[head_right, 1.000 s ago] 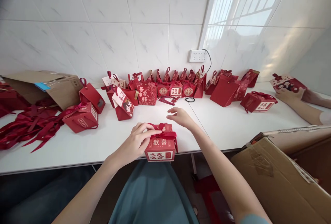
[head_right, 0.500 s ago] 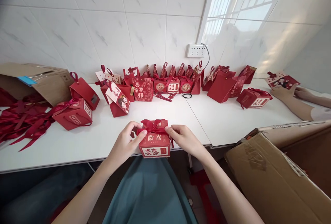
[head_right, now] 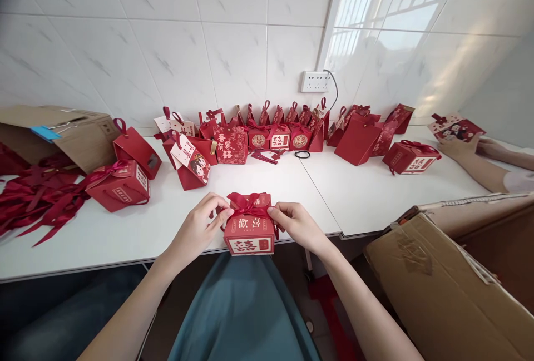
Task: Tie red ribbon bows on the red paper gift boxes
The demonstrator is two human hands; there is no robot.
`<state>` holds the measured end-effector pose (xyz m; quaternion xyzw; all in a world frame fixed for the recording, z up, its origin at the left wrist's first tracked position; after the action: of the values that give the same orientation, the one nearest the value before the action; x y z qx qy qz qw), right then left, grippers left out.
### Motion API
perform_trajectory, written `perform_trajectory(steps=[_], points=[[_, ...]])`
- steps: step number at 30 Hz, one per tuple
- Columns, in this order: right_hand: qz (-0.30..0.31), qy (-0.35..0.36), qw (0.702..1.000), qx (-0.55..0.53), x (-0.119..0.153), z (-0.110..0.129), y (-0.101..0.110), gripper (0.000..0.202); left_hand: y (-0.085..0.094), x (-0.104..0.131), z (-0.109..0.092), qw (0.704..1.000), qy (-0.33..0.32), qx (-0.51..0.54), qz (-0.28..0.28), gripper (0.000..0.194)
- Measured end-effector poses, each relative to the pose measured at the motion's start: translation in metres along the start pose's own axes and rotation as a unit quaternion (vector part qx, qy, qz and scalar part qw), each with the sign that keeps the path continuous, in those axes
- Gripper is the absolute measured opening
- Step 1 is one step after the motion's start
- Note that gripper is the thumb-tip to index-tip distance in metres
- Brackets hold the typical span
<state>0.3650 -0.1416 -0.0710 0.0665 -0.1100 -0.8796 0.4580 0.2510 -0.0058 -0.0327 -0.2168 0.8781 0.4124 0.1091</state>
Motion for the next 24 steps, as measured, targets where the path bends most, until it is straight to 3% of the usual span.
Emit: perform_trajectory(steps=[10,17,24], points=[[-0.006,0.002,1.000,-0.008,-0.002,-0.003,0.000,0.046,-0.002,0.000,-0.012,0.997,-0.072,-0.010,0.015,0.014],[-0.010,-0.003,1.000,-0.022,-0.001,-0.004,-0.002,0.046,-0.008,-0.001,0.001,0.997,0.005,0.078,0.018,0.020],[-0.001,0.003,0.997,-0.076,-0.001,-0.002,-0.006,0.046,-0.018,0.000,0.019,0.974,0.084,0.207,0.036,0.030]])
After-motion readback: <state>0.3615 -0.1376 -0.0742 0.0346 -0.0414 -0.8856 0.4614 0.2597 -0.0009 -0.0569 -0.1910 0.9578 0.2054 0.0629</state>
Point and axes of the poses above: each hand's wrist, its own x-axis away from the middle knuckle, its own y-axis out of the back of the hand, z = x × y, the point moved 8 cm from there along -x, towards the middle knuckle, and after that the axes turned 2 degrees about -x, right-handed, at the moved point
